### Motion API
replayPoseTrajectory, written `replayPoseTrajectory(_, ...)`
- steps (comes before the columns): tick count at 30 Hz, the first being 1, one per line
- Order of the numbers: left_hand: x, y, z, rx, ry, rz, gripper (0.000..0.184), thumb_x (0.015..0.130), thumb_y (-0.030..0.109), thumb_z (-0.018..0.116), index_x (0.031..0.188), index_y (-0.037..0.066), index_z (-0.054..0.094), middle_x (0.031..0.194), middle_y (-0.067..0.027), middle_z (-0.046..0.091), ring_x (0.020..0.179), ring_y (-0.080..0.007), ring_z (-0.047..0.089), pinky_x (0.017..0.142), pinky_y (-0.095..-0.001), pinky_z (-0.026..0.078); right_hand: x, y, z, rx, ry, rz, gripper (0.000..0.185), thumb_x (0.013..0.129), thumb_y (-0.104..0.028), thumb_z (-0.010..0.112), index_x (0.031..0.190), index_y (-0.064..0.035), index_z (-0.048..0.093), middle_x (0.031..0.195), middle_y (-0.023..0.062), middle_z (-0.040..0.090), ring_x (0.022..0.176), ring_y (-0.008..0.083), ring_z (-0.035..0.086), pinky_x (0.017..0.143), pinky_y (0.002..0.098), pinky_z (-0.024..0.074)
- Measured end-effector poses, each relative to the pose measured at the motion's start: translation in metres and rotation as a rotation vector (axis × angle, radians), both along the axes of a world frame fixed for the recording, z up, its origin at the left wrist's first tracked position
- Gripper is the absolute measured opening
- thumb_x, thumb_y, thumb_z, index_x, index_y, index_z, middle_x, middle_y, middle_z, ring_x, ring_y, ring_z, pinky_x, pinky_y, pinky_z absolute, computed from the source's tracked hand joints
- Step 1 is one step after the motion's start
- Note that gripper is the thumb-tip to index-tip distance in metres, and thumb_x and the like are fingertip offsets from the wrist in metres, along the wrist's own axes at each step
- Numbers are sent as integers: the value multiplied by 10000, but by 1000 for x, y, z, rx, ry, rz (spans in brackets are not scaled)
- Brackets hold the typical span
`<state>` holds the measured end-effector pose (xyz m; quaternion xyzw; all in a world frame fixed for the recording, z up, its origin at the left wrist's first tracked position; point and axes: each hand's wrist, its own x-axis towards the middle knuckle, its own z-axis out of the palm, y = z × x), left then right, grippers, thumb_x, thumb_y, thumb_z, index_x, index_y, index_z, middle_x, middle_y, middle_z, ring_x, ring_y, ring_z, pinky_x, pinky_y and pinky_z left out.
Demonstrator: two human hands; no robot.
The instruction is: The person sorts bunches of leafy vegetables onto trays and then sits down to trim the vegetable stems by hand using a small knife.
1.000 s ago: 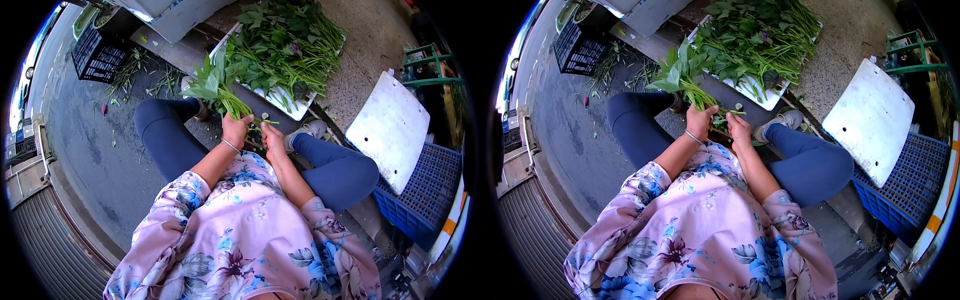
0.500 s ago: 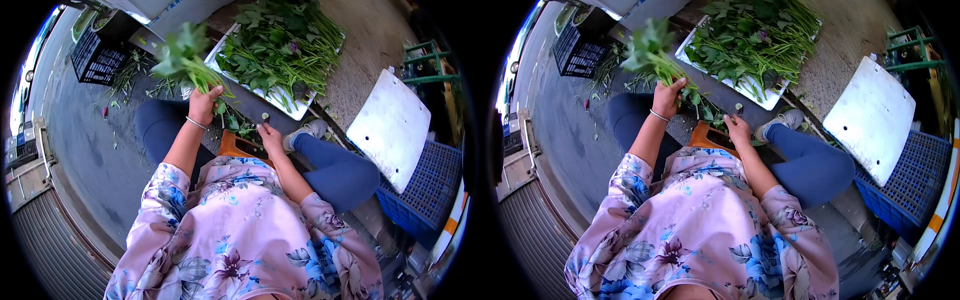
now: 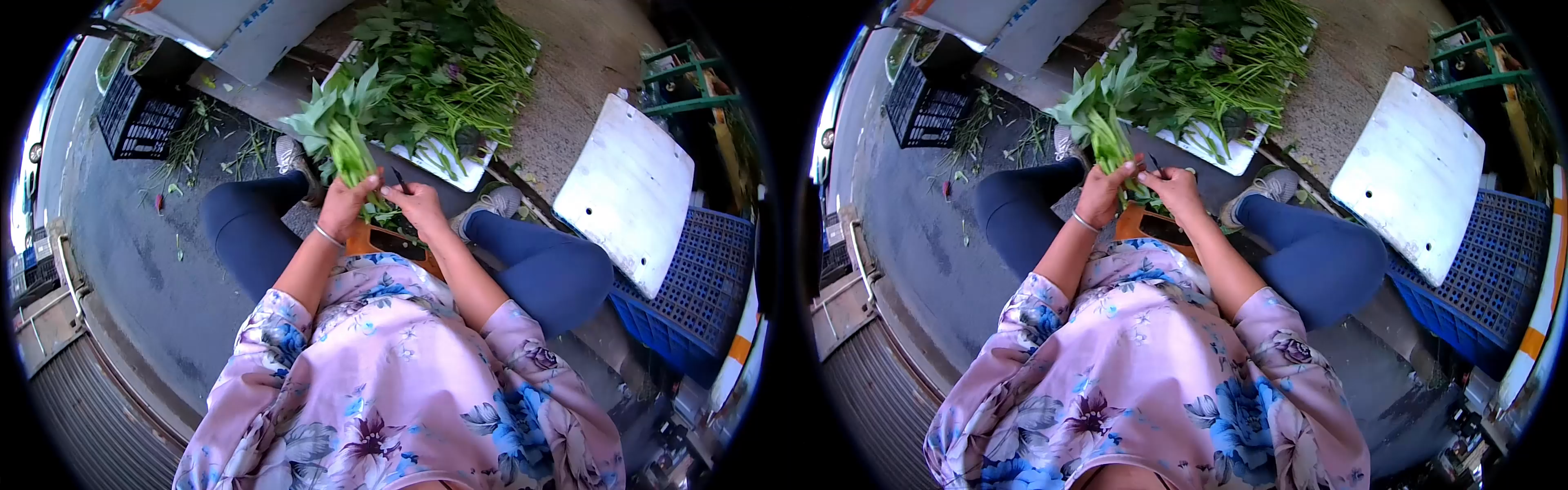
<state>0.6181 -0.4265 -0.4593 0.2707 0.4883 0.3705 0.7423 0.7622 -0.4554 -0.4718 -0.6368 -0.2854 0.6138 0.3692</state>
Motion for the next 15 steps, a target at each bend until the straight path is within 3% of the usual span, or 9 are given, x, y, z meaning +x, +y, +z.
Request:
replayPoseTrajectory(3,-5,1,7,-91,-99,158,178,846,62,476,1003,-15,439,952,-130,578,771,-206,592,722,-343,497,29,26,-14,64,-125,-302,178,765,-201,617,765,-24,617,666,-13,563,564,56,462,515,208,355)
replayPoseTrajectory(5,-5,5,14,49,-126,260,148,850,37,458,978,39,384,797,-95,551,662,-209,596,635,-349,529,78,60,-39,155,-317,-468,189,777,-198,589,755,-12,619,626,23,578,532,94,489,513,241,383)
replayPoseTrajectory(7,-10,7,19,125,-186,323,117,851,49,468,950,45,407,761,-71,538,617,-153,567,614,-339,518,115,83,-36,82,-761,-333,245,756,-251,568,745,-12,619,732,137,628,652,267,597,610,348,447)
replayPoseTrajectory(8,-7,9,28,69,-180,386,100,855,110,495,921,53,444,691,-23,491,547,-96,479,564,-284,473,125,90,-36,78,-764,-329,245,756,-251,568,745,-12,619,732,137,628,652,267,597,610,348,447)
replayPoseTrajectory(10,-12,18,25,-43,-276,397,115,855,145,505,917,60,456,664,-5,459,534,-84,438,549,-256,438,132,99,-32,-6,-1033,-54,320,744,-311,544,754,0,620,762,157,625,731,327,594,672,395,458)
replayPoseTrajectory(11,-14,22,22,-150,-371,406,134,855,179,515,912,68,468,637,13,427,520,-72,396,533,-229,404,134,99,-30,-10,-1036,-50,320,744,-311,544,754,0,620,762,157,625,731,327,594,672,395,458)
replayPoseTrajectory(13,-15,22,10,-191,-404,419,153,848,232,527,894,90,494,619,33,391,510,-66,361,527,-198,373,128,96,-10,-351,-1018,219,372,719,-358,556,775,5,621,786,154,628,766,311,601,710,398,465)
replayPoseTrajectory(14,-14,19,4,-237,-517,444,139,847,231,529,886,101,500,620,37,391,508,-65,362,526,-199,375,128,90,-17,-434,-1037,295,445,709,-461,569,718,-20,631,577,109,605,563,209,612,641,314,470)
replayPoseTrajectory(15,-14,17,0,-284,-630,468,126,846,230,531,878,111,506,620,41,392,506,-63,364,526,-200,376,124,84,-9,-469,-863,347,383,713,-386,614,747,-4,616,599,98,612,508,193,592,543,295,473)
